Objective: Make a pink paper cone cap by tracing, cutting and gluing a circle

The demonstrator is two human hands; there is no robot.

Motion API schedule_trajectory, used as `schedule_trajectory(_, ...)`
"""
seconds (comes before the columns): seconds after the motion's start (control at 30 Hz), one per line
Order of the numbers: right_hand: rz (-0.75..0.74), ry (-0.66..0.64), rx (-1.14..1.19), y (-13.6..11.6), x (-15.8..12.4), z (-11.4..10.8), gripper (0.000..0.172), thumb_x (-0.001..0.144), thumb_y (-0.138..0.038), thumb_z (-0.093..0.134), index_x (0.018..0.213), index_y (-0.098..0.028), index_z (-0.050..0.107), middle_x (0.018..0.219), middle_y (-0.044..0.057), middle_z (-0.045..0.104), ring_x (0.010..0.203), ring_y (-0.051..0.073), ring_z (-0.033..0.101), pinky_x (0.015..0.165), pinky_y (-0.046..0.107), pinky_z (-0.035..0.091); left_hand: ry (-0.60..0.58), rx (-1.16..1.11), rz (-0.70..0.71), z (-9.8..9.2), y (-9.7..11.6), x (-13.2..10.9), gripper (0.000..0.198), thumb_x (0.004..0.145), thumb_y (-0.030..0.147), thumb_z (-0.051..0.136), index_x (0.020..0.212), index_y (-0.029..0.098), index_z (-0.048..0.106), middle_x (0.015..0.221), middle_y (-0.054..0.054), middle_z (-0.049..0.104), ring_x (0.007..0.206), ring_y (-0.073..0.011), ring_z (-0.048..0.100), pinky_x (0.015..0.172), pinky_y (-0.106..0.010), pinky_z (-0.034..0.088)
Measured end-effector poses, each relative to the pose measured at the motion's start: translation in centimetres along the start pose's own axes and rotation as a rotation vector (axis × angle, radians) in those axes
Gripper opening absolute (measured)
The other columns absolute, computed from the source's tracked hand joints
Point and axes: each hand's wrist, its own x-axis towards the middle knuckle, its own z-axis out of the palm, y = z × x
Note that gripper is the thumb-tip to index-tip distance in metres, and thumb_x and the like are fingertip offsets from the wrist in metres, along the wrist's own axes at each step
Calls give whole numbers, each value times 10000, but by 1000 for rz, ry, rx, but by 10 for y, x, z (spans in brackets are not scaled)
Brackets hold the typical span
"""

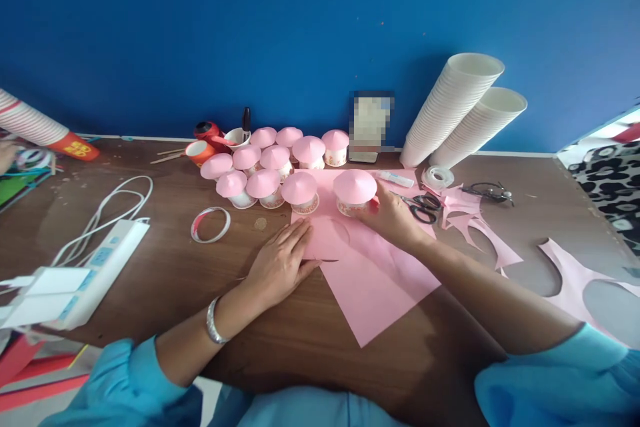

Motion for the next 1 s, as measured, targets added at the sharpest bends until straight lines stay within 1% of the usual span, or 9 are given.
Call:
schedule_trajectory(0.07, 17, 18, 31, 4, 0, -3, 563, 833, -504, 773, 1304, -264, 581, 1005, 112, 773, 829, 329, 763, 609, 443, 624, 16, -24, 31, -3, -1, -3, 493, 1043, 400, 551, 1407, 71, 597, 1481, -237, 622, 1379, -353, 618, 1151, -541, 545)
schedule_trajectory(0.13, 45, -1, 65, 6, 1, -6, 599, 820, -507, 778, 1320, -247, 575, 1036, 123, 771, 874, 337, 768, 639, 440, 632, 20, -55, 55, -7, -4, -6, 427, 1051, 328, 532, 1391, 80, 603, 1481, -218, 629, 1389, -327, 613, 1159, -517, 547)
schedule_trajectory(0.27, 77, -11, 112, 5, 9, -7, 641, 807, -475, 782, 1347, -211, 560, 1110, 155, 764, 942, 342, 766, 663, 428, 643, -38, -139, 65, -17, -12, -13, 388, 1038, 254, 543, 1399, 128, 611, 1483, -171, 641, 1392, -292, 615, 1165, -484, 551)
schedule_trajectory(0.4, 74, -33, 174, 6, 20, 1, 684, 806, -438, 775, 1405, -217, 529, 1175, 163, 759, 998, 335, 759, 720, 430, 650, -83, -203, 59, -22, -18, -16, 412, 1024, 252, 564, 1423, 165, 617, 1502, -152, 629, 1387, -284, 620, 1172, -471, 544)
schedule_trajectory(0.53, 66, -27, 172, 5, 32, 13, 737, 797, -491, 787, 1428, -213, 529, 1139, 164, 772, 955, 335, 762, 681, 419, 631, -62, -262, 41, -20, -22, -16, 395, 1027, 250, 566, 1413, 200, 627, 1458, -125, 669, 1359, -257, 642, 1155, -452, 558)
schedule_trajectory(0.67, 88, -84, 157, 0, 40, 24, 643, 796, -510, 778, 1341, -230, 586, 1027, 131, 792, 833, 301, 764, 624, 388, 607, 29, -240, -53, -16, -28, -12, 366, 1036, 292, 564, 1383, 208, 646, 1388, -130, 703, 1310, -277, 666, 1134, -488, 568)
schedule_trajectory(0.77, 99, -110, 120, -5, 46, 29, 608, 778, -471, 787, 1307, -233, 605, 977, 134, 791, 817, 331, 759, 637, 419, 594, 12, -191, -73, -16, -31, -9, 434, 1038, 332, 557, 1451, 203, 595, 1431, -144, 673, 1345, -304, 639, 1145, -509, 550)
schedule_trajectory(0.87, 88, -141, 108, -12, 51, 31, 576, 805, -438, 762, 1321, -235, 605, 1020, 149, 786, 862, 358, 755, 679, 448, 593, -3, -123, -82, -16, -34, -7, 475, 1044, 355, 538, 1486, 182, 557, 1459, -167, 651, 1339, -324, 640, 1136, -524, 545)
schedule_trajectory(1.0, 54, -169, 107, -18, 55, 32, 500, 857, -459, 725, 1291, -237, 615, 1129, 157, 767, 955, 359, 740, 772, 470, 599, 2, -52, -100, -12, -36, -5, 525, 1039, 374, 543, 1519, 164, 512, 1495, -183, 619, 1355, -357, 619, 1133, -565, 529)
